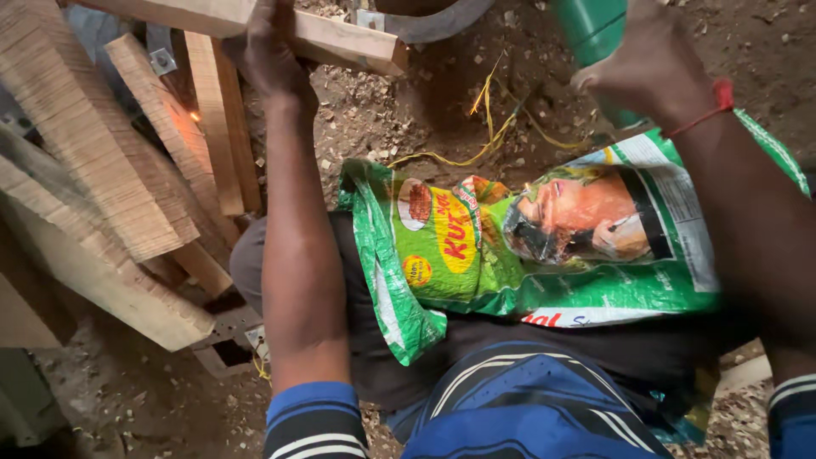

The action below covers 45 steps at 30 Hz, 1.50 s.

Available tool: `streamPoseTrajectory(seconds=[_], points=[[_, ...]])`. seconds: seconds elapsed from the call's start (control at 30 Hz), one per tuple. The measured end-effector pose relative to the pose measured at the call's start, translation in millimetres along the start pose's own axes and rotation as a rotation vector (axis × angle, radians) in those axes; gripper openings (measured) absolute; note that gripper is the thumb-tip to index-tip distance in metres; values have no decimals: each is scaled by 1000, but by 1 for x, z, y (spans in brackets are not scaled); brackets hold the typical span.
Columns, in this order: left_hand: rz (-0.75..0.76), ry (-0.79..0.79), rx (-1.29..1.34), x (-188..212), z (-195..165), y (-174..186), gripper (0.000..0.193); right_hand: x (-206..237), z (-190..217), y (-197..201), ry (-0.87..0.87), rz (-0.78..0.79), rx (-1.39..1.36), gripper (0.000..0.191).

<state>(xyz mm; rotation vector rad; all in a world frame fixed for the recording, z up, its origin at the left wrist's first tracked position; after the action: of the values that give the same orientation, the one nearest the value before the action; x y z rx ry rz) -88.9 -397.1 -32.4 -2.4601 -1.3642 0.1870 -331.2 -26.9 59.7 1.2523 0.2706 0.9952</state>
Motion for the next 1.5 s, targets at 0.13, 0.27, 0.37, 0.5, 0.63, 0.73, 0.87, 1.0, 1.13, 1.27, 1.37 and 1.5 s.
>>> streamPoseTrajectory(seconds=[0.13,0.27,0.37,0.5,0.63,0.73,0.87,1.0,1.13,1.27,1.37,1.5], points=[[-98,178,32,1,5,4,38,-33,-38,-11,-83,145,-141,43],[-45,189,89,3,6,-3,38,-44,-44,-1,-147,129,-82,48],[-77,128,110,3,3,-3,38,-29,-22,2,-120,81,-45,72],[-126,230,131,7,10,-1,37,-13,-3,9,-135,64,-80,81],[-115,143,146,11,-1,-5,36,-9,-5,13,-235,110,-108,85],[-175,190,50,16,-5,-4,34,-8,0,12,-174,113,-92,82],[-160,170,67,15,-9,-5,36,-6,1,10,-150,69,-111,87],[-150,148,135,12,-6,-4,36,-9,3,10,-25,73,-74,79],[-149,111,82,11,-7,-3,34,-20,-11,7,-68,90,-73,60],[-111,112,150,9,-6,-7,28,-33,-30,10,-140,85,-4,44],[-123,98,112,7,-8,-5,24,-39,-25,15,55,-24,65,57],[-98,159,157,7,-1,-6,21,-50,-42,4,-64,75,-37,49]])
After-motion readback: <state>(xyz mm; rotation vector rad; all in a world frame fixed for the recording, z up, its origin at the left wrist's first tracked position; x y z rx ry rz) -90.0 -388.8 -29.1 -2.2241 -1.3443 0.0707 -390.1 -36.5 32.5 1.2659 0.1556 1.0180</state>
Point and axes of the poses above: each hand's wrist, its own x-axis away from the middle knuckle, its own y-axis out of the back of the hand, z = x × y, the point moved 7 cm from there along -x, towards the middle knuckle, and after that the axes turned 13 degrees about z, right-handed, at the moved point
